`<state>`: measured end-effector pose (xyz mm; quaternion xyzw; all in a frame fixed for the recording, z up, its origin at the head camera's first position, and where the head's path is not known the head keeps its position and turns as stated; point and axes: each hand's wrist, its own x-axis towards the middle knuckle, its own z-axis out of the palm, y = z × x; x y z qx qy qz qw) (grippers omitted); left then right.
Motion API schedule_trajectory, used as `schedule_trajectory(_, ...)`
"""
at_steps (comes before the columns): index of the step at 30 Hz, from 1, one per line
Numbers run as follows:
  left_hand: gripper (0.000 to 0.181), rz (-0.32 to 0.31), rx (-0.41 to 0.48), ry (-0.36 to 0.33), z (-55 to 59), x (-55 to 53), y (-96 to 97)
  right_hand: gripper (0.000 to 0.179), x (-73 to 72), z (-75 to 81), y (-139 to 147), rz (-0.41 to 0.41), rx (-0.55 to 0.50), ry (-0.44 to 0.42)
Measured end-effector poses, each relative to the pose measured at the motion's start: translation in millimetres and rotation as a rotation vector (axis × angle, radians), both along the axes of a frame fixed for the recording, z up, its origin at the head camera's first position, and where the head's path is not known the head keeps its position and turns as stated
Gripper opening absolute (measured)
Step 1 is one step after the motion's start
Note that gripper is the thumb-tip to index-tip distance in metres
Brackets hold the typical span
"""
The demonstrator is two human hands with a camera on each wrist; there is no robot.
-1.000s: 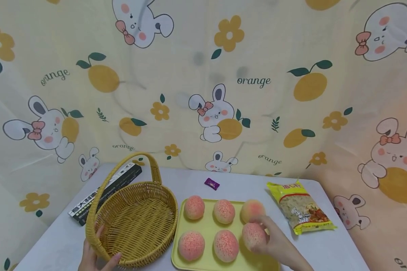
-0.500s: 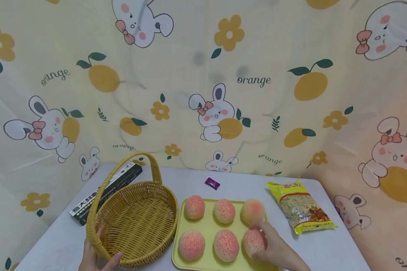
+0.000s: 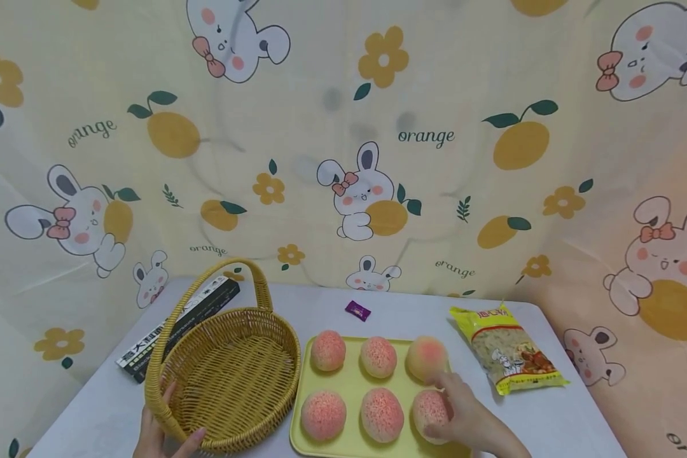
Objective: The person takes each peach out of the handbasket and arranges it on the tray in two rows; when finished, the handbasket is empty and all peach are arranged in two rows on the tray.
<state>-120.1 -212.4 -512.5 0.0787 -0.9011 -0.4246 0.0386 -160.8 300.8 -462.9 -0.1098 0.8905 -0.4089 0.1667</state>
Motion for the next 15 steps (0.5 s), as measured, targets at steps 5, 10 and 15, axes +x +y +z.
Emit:
schedule_trajectory(5,0.11,0.019,-0.033,0.03,-1.4,1.0,0.1,0.061,-7.9,25.1,-16.7,-0.111,0.297,0.269)
schedule_trajectory(10,0.109,0.064,-0.13,0.077,1.9,2.3,3.8,0.057,-17.0,28.7,-54.1,-0.175,0.62,0.481)
schedule_trajectory(15,0.125,0.103,-0.356,0.139,27.6,6.7,15.6,0.063,-24.0,19.9,-80.5,-0.149,0.668,0.53)
